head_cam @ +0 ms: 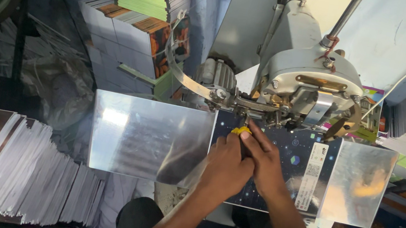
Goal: The person operates a manual book-binding machine to stitch the spine of several books. They place each book under the machine's press, pull the lever to secure the binding, and then remove the finished book to place it on a stack.
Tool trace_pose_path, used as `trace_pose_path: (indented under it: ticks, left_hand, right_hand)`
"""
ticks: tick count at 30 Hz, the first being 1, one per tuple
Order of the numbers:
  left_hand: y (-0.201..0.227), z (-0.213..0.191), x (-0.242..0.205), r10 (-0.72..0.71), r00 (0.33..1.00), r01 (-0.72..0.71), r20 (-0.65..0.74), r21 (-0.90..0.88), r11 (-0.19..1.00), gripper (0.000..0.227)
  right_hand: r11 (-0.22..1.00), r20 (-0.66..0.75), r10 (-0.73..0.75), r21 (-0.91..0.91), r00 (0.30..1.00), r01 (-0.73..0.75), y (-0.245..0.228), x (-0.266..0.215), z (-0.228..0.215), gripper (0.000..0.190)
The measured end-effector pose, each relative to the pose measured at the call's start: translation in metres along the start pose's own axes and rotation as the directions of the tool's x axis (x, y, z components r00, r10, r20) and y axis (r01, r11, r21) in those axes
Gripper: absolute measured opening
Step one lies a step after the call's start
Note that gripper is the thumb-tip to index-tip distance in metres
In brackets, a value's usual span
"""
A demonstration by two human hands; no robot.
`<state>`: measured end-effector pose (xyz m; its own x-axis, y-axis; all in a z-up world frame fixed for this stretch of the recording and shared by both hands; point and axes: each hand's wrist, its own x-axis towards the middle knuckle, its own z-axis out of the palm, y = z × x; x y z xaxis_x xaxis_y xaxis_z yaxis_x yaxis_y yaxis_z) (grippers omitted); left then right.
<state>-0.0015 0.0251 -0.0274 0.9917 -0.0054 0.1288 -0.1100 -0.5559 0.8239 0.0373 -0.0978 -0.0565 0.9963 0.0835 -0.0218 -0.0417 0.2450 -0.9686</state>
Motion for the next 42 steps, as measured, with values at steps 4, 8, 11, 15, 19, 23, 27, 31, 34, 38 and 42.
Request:
trace_pose_path:
  ticks: [4, 8, 11, 15, 19, 23, 27, 31, 34, 38, 42]
  left_hand:
    - [-0.003, 0.003, 0.002, 0.054, 0.997, -0.053, -0.047, 0.018, 0.998, 0.043]
    - [-0.007, 0.005, 0.004, 0.119, 0.990, -0.116, -0.075, 0.042, 0.992, 0.041]
    - [-0.006, 0.004, 0.004, 0.120, 0.990, -0.116, -0.068, 0.050, 0.992, 0.042]
    - [-0.005, 0.004, 0.004, 0.121, 0.991, -0.118, -0.051, 0.068, 0.991, 0.042]
    - [-0.004, 0.005, 0.006, 0.164, 0.984, -0.158, -0.064, 0.089, 0.983, 0.042]
    - [-0.004, 0.009, 0.007, 0.159, 0.985, -0.153, -0.070, 0.092, 0.984, 0.041]
    - [-0.007, 0.014, 0.009, 0.179, 0.981, -0.171, -0.075, 0.102, 0.980, 0.042]
    - [-0.012, 0.017, 0.010, 0.200, 0.976, -0.192, -0.086, 0.099, 0.976, 0.043]
    - [-0.011, 0.018, 0.012, 0.178, 0.981, -0.171, -0.076, 0.096, 0.981, 0.041]
    - [-0.008, 0.017, 0.012, 0.152, 0.986, -0.146, -0.072, 0.092, 0.985, 0.040]
    - [-0.005, 0.014, 0.011, 0.130, 0.990, -0.123, -0.057, 0.101, 0.987, 0.039]
  right_hand:
    - [0.999, -0.020, -0.016, 0.035, 1.000, 0.016, 0.007, 0.001, 0.002, 0.062]
    - [0.997, -0.028, -0.048, 0.064, 0.998, 0.050, 0.011, 0.001, 0.003, 0.062]
    - [0.994, -0.021, -0.037, 0.101, 0.999, 0.039, 0.014, 0.000, 0.003, 0.061]
    - [0.993, -0.020, -0.040, 0.109, 0.999, 0.042, 0.015, -0.001, 0.002, 0.062]
    - [0.990, -0.044, -0.008, 0.139, 0.999, 0.014, 0.014, -0.001, 0.003, 0.062]
    - [0.980, -0.034, -0.022, 0.195, 0.999, 0.028, 0.012, -0.004, 0.002, 0.062]
    - [0.983, -0.049, 0.004, 0.182, 0.999, 0.005, 0.011, -0.002, 0.000, 0.061]
    - [0.988, -0.063, -0.008, 0.155, 0.998, 0.018, 0.014, -0.001, -0.003, 0.060]
    - [0.991, -0.064, -0.001, 0.136, 0.998, 0.009, 0.014, 0.000, -0.004, 0.059]
    - [0.994, -0.086, 0.005, 0.113, 0.996, 0.005, 0.014, 0.001, -0.005, 0.059]
    - [0.994, -0.067, -0.010, 0.112, 0.998, 0.017, 0.015, -0.001, -0.006, 0.059]
